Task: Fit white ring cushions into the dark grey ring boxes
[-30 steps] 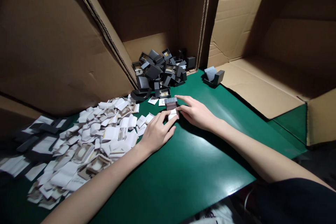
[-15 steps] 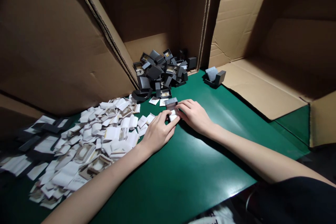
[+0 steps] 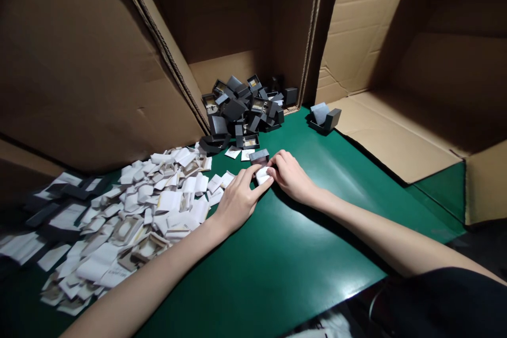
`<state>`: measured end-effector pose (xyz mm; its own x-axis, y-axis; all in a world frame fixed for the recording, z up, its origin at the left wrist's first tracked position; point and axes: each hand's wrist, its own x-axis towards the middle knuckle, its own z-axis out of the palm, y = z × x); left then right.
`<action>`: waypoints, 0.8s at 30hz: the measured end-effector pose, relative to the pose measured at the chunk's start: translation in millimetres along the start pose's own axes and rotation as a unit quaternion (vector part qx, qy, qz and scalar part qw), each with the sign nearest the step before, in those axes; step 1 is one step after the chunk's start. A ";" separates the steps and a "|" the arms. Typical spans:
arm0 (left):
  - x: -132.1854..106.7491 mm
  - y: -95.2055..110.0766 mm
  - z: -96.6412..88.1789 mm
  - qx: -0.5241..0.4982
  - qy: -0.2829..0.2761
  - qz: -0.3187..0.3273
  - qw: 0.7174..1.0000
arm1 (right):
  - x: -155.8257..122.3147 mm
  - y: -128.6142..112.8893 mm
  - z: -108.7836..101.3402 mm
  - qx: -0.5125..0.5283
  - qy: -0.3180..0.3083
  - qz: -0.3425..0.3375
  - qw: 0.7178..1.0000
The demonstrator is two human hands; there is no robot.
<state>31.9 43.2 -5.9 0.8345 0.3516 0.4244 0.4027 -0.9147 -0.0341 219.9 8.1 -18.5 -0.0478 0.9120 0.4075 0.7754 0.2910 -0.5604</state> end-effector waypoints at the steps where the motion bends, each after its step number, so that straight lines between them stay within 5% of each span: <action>1: -0.3 0.0 0.2 0.006 0.000 0.002 1.000 | 0.4 0.3 -0.2 0.007 -0.001 0.005 1.000; 10: -1.2 -1.3 1.3 0.022 -0.020 0.020 0.999 | 3.7 -0.2 -4.4 0.055 0.028 0.059 0.996; 15: 0.2 0.5 -1.2 0.021 0.004 0.037 0.999 | 4.3 1.7 -3.0 0.054 0.039 0.124 0.990; 24: 3.8 2.6 -4.6 0.010 0.056 0.069 0.996 | 6.0 5.4 -4.0 0.038 -0.004 0.127 0.991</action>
<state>34.3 41.3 -0.3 0.8358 0.1979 0.5122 0.2962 -0.9479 -0.1171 226.2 14.0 -16.2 0.1375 0.9605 0.2419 0.7133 0.0735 -0.6970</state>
